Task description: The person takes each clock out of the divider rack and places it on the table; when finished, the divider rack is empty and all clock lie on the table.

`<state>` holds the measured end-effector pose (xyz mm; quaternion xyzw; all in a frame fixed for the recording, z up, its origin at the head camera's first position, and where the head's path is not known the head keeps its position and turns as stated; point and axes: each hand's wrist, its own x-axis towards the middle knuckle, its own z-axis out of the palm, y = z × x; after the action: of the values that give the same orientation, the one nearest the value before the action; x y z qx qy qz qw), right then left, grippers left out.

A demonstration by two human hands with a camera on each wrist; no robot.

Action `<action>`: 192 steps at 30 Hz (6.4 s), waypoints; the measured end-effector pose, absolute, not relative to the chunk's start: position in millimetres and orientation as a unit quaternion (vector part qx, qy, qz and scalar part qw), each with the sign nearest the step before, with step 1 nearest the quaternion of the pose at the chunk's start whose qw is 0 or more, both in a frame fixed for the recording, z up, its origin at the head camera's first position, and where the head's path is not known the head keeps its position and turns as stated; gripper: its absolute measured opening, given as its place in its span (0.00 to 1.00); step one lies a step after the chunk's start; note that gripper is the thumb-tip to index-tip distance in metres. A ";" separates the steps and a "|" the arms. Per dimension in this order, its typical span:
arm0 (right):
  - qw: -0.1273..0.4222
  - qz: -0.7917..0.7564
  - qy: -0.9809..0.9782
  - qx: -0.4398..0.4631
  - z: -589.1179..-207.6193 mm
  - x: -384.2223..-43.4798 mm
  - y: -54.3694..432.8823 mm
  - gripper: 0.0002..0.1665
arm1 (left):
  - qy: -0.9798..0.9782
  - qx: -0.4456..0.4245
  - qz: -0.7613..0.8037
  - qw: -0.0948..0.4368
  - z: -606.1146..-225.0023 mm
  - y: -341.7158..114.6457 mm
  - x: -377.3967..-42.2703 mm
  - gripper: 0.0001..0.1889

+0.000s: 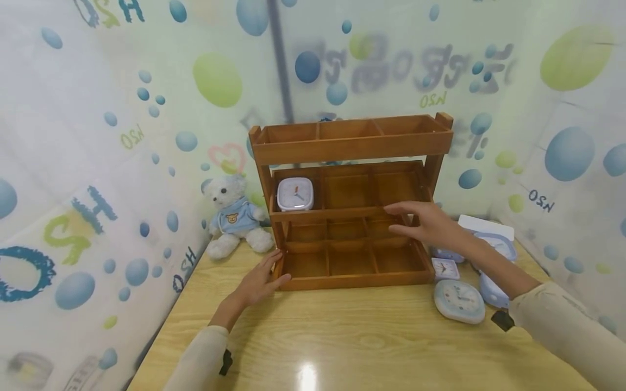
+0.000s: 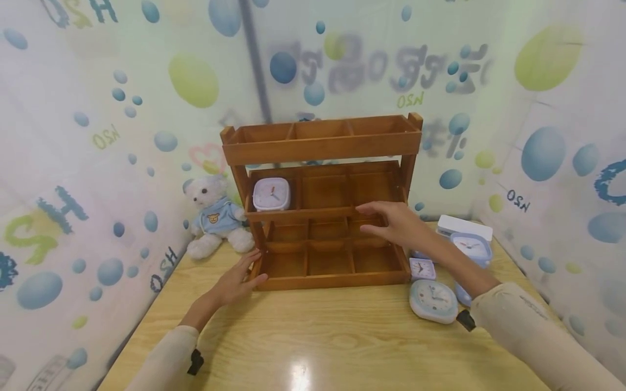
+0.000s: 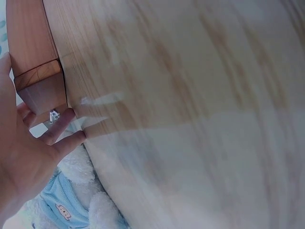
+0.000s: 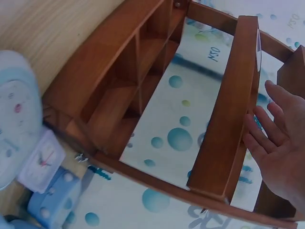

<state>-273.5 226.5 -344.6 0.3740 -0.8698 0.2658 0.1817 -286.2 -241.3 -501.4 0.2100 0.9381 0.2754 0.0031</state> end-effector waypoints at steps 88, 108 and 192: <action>0.190 0.376 -0.803 0.421 -293.7 -329.4 74.2 0.27 | 0.937 0.219 0.272 -0.009 -503.5 -238.0 -284.6 0.42; 0.159 0.369 -0.827 0.393 -296.6 -280.5 151.4 0.26 | 0.937 0.217 0.274 -0.014 -504.3 -241.7 -285.8 0.43; 0.149 0.285 -0.882 0.344 -495.3 -215.2 287.4 0.22 | 0.940 0.210 0.269 0.009 -498.0 -239.8 -286.9 0.44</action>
<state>-215.2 287.4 -495.3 0.3444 -0.8821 0.2845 0.1492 -286.9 -239.8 -498.0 0.2096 0.9399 0.2692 0.0090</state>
